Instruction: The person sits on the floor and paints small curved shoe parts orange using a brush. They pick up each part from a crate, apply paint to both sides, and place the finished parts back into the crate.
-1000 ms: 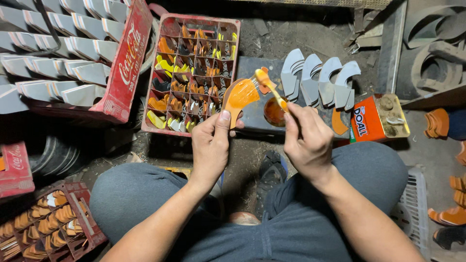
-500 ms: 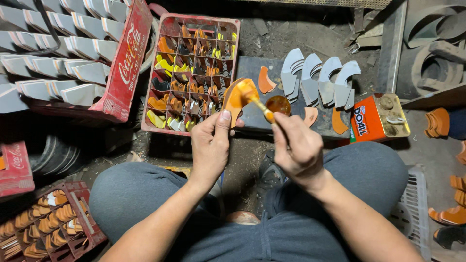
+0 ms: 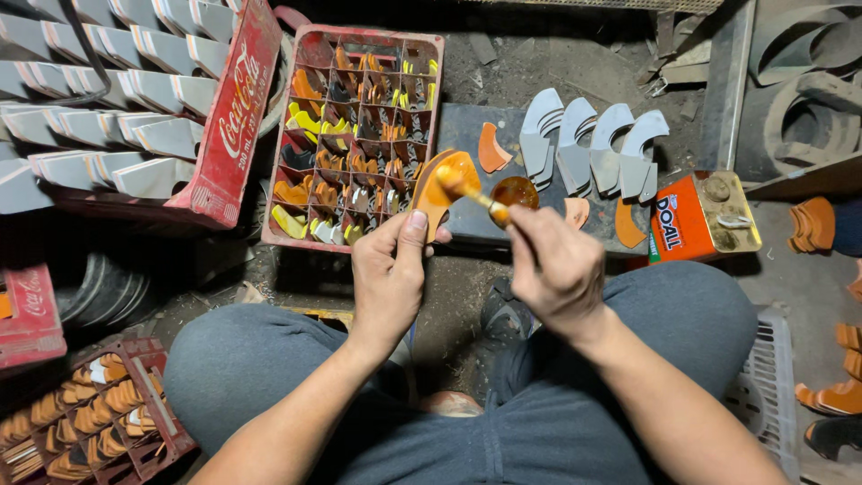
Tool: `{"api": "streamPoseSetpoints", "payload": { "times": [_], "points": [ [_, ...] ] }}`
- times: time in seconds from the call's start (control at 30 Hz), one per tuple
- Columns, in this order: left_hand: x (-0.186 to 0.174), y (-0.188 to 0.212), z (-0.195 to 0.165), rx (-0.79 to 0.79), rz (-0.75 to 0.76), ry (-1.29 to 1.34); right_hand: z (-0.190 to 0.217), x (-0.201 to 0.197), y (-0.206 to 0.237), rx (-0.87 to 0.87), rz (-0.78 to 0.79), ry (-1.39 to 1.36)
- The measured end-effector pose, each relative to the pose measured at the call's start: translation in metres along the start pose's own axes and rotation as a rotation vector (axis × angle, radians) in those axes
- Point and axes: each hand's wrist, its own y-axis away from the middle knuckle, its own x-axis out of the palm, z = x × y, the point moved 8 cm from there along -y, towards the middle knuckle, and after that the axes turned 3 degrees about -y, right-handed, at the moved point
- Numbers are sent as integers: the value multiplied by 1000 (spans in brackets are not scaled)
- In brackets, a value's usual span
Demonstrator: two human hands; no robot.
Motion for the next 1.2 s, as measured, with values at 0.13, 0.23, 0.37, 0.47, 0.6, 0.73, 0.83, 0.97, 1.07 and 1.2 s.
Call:
{"api": "streamPoseSetpoints", "payload": {
  "times": [0.13, 0.23, 0.37, 0.47, 0.6, 0.73, 0.83, 0.97, 1.07, 1.2],
  "points": [
    [1, 1, -8, -1, 10, -8, -39, -28, -11, 96, -132, 281],
    [3, -1, -17, 66, 26, 7, -46, -63, -4, 132, -294, 327],
    [-3, 0, -16, 133, 30, -98, -28, -70, 4, 77, -346, 283],
    [-2, -5, 7, -16, 97, -14, -59, -61, 14, 505, -415, -398],
    [14, -8, 31, -253, 196, 536, -51, -21, 11, 740, -312, -1206],
    [28, -6, 31, -209, 134, 695, -22, 35, 22, 1000, -155, -1269],
    [32, -2, 27, -98, 110, 521, -14, 67, 28, 1035, -155, -1366],
    [39, 4, 34, -118, 112, 519, -16, 88, 43, 1061, -173, -1364],
    [46, 7, 37, -134, 136, 559, -18, 94, 48, 1024, -144, -1320],
    [49, 4, 24, -96, 220, 462, -30, 82, 45, 1002, -145, -1282]
  ]
}}
